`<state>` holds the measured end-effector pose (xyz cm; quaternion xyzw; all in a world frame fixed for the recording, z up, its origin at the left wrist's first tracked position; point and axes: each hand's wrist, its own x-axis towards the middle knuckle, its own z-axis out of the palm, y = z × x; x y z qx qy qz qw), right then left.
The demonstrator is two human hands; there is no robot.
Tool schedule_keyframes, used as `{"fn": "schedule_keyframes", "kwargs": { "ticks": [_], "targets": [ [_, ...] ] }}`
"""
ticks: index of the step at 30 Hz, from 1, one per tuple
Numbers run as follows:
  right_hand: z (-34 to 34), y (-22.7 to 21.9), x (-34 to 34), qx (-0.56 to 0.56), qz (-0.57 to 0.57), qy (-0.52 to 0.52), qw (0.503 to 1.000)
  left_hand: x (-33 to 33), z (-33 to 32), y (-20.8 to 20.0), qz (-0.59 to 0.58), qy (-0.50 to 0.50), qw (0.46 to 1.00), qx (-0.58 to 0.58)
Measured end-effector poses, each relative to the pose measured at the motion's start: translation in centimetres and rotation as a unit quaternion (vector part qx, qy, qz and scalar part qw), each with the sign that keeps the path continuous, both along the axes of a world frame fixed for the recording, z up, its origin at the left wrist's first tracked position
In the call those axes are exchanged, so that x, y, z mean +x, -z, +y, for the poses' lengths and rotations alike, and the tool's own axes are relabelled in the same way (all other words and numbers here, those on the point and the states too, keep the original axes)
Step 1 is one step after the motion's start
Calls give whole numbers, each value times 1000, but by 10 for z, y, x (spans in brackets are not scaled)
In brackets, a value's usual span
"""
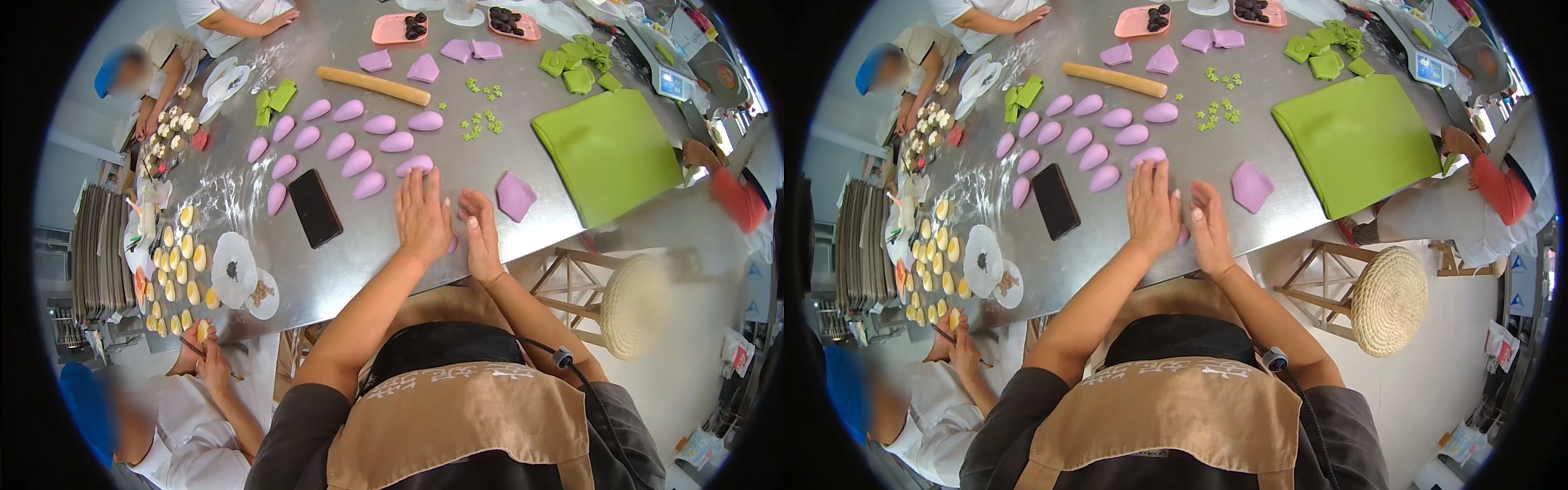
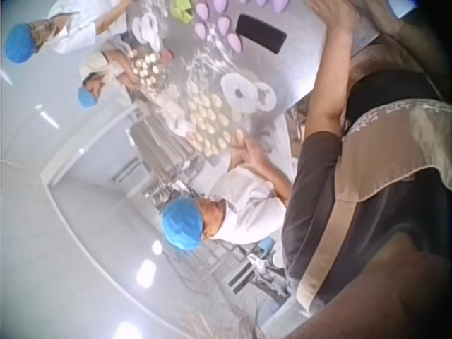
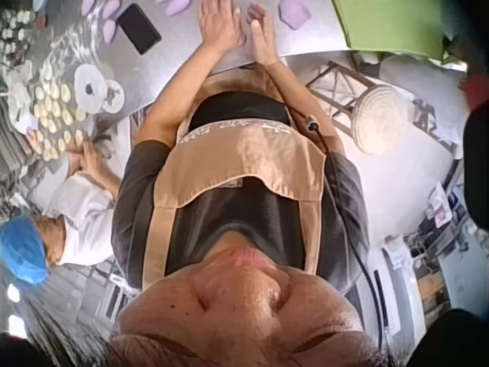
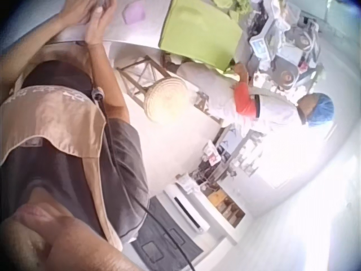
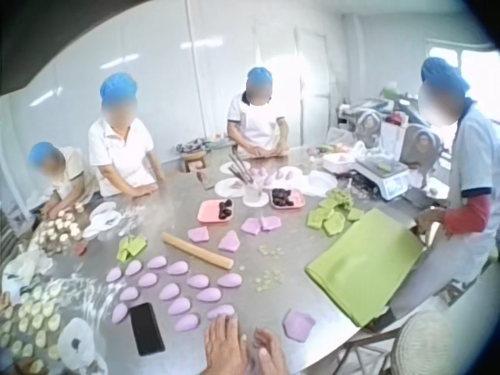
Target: The person shapes small pieces of purple dough into teardrop forms by hand on a stainless steel table. They repeatedly pick up dough, roll it between palms, and place the shaped pieces in a row. Other workers at the table perform similar shaping and decorating tasks.
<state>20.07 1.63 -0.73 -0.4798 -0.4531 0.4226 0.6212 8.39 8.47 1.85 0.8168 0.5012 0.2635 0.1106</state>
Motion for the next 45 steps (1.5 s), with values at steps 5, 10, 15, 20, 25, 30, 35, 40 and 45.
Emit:
{"fn": "schedule_keyframes", "kwargs": {
  "ticks": [5,10,15,20,25,30,35,40,45],
  "targets": [
    [-6,3,6,7,12,8,1000,-20,-34,10,-2,55,998,-8],
    [-1,2,7,0,29,13,999,-30,-33,13,-113,9,992,-48],
    [-5,2,9,1,38,18,999,-28,-61,8,-11,125,992,-7],
    [-1,5,8,1,24,19,1000,-2,-21,3,-19,96,994,-40],
    [-6,11,22,-4,21,88,996,7,-24,-34,-89,97,990,-56],
    [-15,13,26,14,-43,118,992,22,-41,13,-1,97,995,19],
    [-12,11,29,15,-74,134,988,56,4,2,-12,63,998,28],
    [-12,12,27,29,-17,166,986,-3,-46,7,53,206,975,-63],
    [-11,15,33,11,-61,145,987,-19,-54,1,17,239,966,-93]
  ]
}}
